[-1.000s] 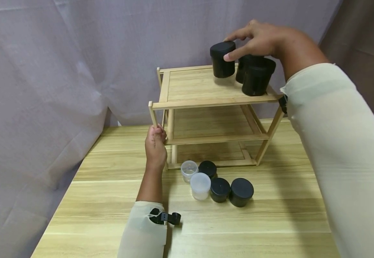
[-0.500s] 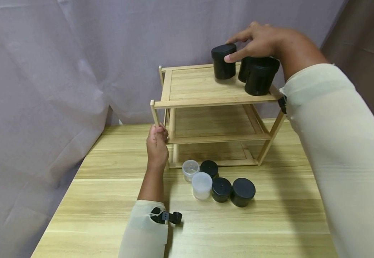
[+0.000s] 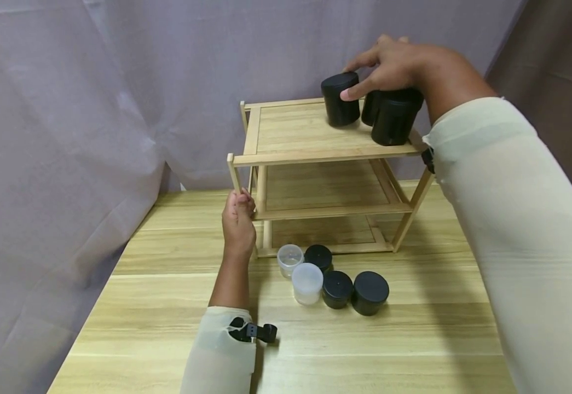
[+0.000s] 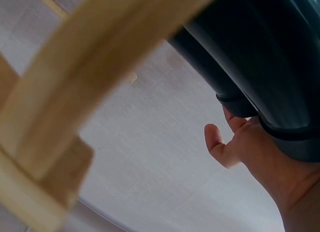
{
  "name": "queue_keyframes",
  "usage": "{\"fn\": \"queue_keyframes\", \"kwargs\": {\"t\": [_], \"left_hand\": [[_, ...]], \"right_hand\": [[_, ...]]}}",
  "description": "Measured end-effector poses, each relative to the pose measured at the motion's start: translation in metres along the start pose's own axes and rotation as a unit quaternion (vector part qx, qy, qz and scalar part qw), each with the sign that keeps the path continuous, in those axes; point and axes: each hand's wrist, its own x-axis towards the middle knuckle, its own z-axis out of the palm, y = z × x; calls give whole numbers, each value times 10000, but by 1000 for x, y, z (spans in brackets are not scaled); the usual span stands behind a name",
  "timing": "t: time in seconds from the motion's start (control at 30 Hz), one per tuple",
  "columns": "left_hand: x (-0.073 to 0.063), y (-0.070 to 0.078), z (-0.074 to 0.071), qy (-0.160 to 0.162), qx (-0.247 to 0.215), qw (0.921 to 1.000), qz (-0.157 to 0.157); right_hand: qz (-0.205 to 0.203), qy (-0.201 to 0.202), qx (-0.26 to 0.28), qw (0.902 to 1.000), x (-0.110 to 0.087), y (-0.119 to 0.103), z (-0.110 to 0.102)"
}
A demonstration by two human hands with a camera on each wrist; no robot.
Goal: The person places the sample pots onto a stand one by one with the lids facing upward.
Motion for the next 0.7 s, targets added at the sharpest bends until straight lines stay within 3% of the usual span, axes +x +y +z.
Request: {"fn": "queue_keyframes", "kwargs": {"t": [0.7], "left_hand": [[2,-5,-2,20,-115,9999,-59]], "right_hand": [[81,-128,141,9998,-1,-2,4]]}}
